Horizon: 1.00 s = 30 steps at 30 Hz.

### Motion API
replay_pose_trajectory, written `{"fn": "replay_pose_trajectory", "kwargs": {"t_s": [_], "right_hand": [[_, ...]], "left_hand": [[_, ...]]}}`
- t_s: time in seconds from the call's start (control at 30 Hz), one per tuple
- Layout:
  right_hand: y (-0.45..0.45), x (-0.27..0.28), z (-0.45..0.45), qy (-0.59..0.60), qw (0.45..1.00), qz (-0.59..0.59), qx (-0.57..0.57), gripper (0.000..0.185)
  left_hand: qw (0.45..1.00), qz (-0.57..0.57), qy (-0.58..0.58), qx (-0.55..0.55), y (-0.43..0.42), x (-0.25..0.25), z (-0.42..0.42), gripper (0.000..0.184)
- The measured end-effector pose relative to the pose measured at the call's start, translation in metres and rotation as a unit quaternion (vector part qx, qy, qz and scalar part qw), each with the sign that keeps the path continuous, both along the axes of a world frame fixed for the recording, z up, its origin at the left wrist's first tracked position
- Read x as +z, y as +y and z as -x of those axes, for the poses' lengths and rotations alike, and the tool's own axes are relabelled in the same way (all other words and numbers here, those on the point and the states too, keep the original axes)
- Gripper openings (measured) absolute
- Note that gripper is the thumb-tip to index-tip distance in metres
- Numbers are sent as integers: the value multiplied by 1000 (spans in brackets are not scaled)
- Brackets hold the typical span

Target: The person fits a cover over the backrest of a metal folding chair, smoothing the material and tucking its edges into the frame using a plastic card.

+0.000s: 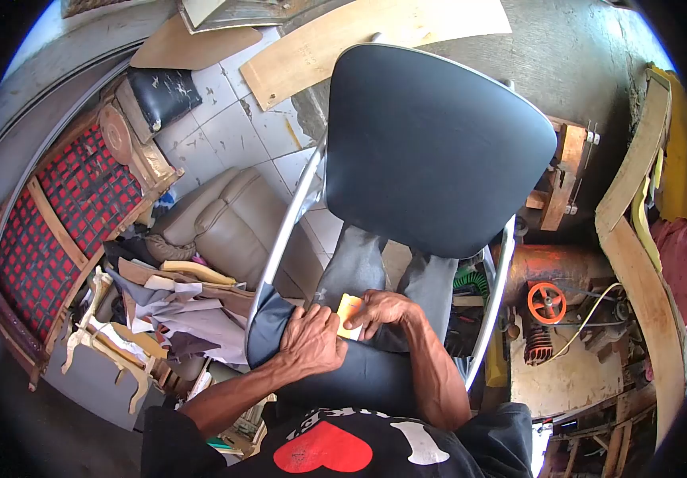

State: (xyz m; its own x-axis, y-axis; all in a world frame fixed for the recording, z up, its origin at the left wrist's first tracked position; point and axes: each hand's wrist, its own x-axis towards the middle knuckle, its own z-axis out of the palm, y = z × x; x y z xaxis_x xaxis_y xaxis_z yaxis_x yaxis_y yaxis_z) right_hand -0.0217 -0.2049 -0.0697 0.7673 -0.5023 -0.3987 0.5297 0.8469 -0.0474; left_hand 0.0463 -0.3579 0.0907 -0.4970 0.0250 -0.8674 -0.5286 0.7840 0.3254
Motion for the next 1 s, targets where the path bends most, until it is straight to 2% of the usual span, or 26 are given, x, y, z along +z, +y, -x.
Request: {"fn": "replay_pose_trajectory", "kwargs": {"t_s": [0.03,0.17,0.23,0.37,0.43,0.5,0.53,0.6,0.63,0.7,0.8,0.9,0.97,1.0], "right_hand": [[3,-4,-6,-30,1000,-3,-8,41],[9,0,-9,-26,1000,-11,-13,41],[6,0,-4,-46,997,-11,-55,43],[-5,10,10,-22,999,19,37,50],[-5,13,14,-14,999,47,19,57],[-7,12,16,0,996,59,67,54],[-2,16,13,-6,996,55,70,54],[-3,16,12,-9,996,59,64,53],[-9,21,23,31,990,77,118,51],[1,12,20,22,988,106,114,52],[5,16,9,40,992,64,102,52],[3,26,19,44,994,79,63,48],[1,21,24,62,993,74,68,47],[2,27,23,63,993,63,79,46]], "left_hand": [[1000,-2,11,8,0,-1,-1,25],[1000,-2,11,2,1,3,-3,25],[1000,4,25,-1,0,0,-3,25],[1000,-8,21,15,0,0,1,25],[1000,-2,19,14,-1,-2,0,26],[1000,4,18,0,1,1,0,24],[998,-1,55,34,3,0,-3,19],[998,-14,45,35,2,6,-1,19],[998,-23,43,33,-2,4,1,20],[998,-30,42,28,-4,3,3,19],[999,-21,20,21,-4,4,4,17],[999,-13,21,38,-6,7,4,16],[999,-6,30,29,-15,12,8,14],[999,10,47,-8,-20,21,7,14]]}}
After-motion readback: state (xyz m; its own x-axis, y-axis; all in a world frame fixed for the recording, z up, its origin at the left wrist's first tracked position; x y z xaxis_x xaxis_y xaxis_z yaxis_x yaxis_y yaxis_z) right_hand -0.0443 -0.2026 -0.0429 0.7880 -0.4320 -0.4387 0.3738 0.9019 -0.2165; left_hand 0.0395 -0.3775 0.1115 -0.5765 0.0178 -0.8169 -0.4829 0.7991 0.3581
